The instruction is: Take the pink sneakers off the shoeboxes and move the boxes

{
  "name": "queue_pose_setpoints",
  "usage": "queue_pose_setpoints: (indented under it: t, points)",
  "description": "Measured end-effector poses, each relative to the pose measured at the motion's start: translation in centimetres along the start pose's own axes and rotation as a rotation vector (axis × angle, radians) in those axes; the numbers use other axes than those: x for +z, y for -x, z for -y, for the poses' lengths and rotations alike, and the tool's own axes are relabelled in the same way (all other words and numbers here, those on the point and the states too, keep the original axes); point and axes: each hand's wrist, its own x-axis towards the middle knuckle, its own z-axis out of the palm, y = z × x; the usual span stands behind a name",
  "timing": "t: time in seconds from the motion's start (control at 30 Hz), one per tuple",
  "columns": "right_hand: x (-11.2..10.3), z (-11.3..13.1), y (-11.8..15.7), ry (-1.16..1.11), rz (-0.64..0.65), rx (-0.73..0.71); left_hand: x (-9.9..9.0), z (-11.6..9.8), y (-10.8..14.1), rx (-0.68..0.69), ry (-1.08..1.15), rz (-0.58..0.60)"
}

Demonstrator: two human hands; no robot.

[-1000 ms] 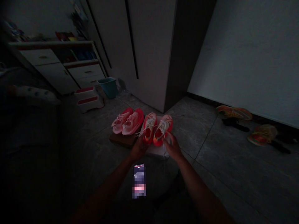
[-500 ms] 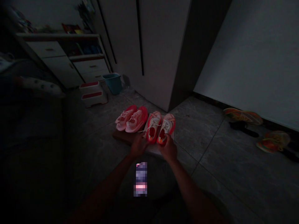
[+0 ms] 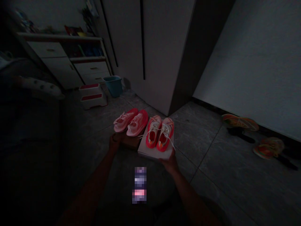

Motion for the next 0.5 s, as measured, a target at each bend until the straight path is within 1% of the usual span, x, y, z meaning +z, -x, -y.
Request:
queue_pose_setpoints:
  t: [0.07, 0.17, 0.27, 0.37, 0.5]
  points:
    - [-0.3, -0.7, -0.9, -0.027, 0.003, 0.076, 0.2, 0.6, 0.8, -0.034, 0.009, 0.023]
    - [-1.3, -0.9, -2.8, -0.041, 0.010, 0.072, 0.1, 0.7, 1.7, -0.033, 0.008, 0.049]
    - [-2.8, -0.4, -4.4, -0.056, 0.072, 0.065, -0.2, 0.5, 2.5, -0.040, -0.026, 0.072]
    - [-4.0, 0.4, -5.5, -0.054, 0.128, 0.078, -0.6, 0.0, 3.2, -0.061, -0.037, 0.088]
    - [-4.6, 1.2, -6.6, -0.007, 0.125, 0.082, -0.9, -0.8, 4.0, -0.039, -0.044, 0.098]
